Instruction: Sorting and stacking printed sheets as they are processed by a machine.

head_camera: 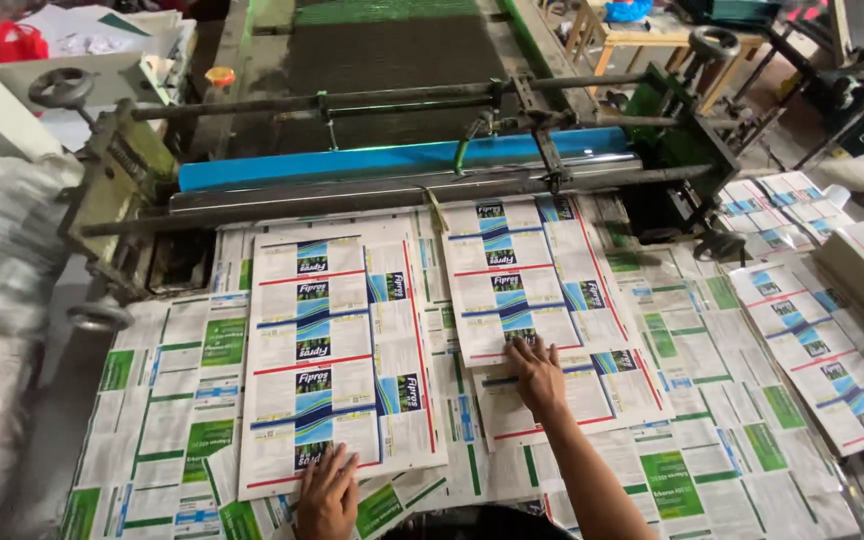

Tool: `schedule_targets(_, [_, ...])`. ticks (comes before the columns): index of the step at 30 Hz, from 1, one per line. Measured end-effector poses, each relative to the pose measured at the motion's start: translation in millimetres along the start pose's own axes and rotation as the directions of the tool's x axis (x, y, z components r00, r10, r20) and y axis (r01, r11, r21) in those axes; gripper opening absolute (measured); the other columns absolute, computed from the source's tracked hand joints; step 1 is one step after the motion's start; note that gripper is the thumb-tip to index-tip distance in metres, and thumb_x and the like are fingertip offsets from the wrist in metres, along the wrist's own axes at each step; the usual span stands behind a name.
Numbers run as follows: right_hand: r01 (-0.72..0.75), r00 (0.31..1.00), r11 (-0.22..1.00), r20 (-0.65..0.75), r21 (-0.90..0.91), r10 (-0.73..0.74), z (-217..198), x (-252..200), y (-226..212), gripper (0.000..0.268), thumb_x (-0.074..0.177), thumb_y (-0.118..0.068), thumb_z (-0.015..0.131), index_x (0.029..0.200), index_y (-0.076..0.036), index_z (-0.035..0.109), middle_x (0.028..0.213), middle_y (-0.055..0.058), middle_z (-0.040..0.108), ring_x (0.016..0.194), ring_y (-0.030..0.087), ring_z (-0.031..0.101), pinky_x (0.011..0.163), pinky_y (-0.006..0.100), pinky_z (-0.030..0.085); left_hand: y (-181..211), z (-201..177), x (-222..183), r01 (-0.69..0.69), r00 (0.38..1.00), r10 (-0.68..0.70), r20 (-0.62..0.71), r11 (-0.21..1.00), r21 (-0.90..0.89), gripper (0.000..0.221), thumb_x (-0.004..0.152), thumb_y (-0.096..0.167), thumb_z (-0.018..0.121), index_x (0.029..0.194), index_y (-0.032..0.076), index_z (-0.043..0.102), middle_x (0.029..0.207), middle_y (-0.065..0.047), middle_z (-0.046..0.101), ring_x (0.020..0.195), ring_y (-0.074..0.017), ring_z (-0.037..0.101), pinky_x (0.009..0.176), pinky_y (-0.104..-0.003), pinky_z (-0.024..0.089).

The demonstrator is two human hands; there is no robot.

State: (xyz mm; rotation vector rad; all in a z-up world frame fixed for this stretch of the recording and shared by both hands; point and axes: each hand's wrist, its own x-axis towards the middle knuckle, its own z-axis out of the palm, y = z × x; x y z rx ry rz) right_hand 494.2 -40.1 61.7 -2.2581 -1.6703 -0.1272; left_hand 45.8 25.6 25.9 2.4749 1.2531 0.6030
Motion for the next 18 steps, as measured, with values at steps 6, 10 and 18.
schedule_targets(6, [-0.047,0.997,0.996,-0.063,-0.072,0.042,-8.8,-21.5,-9.6,0.06,0.079,0.0,0.056,0.137,-0.014,0.063,0.148,0.015,0.058,0.142,0.042,0.045,0.115,0.062,0.032,36.7,-81.8,49.3,0.383,0.781,-0.438,0.445,0.899,0.212,0.031,0.108,0.03,0.052,0.135,0.033,0.068,0.124,-0.007,0.073,0.117,-0.0209,0.072,0.103,-0.036,0.06])
schedule_targets(10, [-0.085,0.982,0.995,-0.165,0.051,0.092,-33.3,-55.7,-23.4,0.047,0.089,-0.01,0.062,0.135,-0.011,0.064,0.143,0.015,0.062,0.137,0.038,0.053,0.115,0.059,0.038,43.9,-89.6,47.7,-0.147,0.963,0.164,-0.215,0.985,0.093,0.032,0.087,-0.001,0.064,0.115,0.01,0.075,0.117,-0.008,0.077,0.114,-0.0259,0.071,0.101,-0.05,0.052])
schedule_targets(18, [-0.135,0.969,0.975,-0.182,0.175,0.167,-27.3,-119.6,-31.6,0.047,0.085,-0.012,0.068,0.131,-0.009,0.066,0.139,0.016,0.064,0.133,0.038,0.058,0.111,0.058,0.042,1.3,4.4,33.4,-0.197,0.956,0.204,-0.21,0.979,0.055,0.039,0.082,-0.007,0.066,0.118,0.006,0.074,0.123,-0.01,0.074,0.121,-0.0268,0.068,0.102,-0.052,0.053])
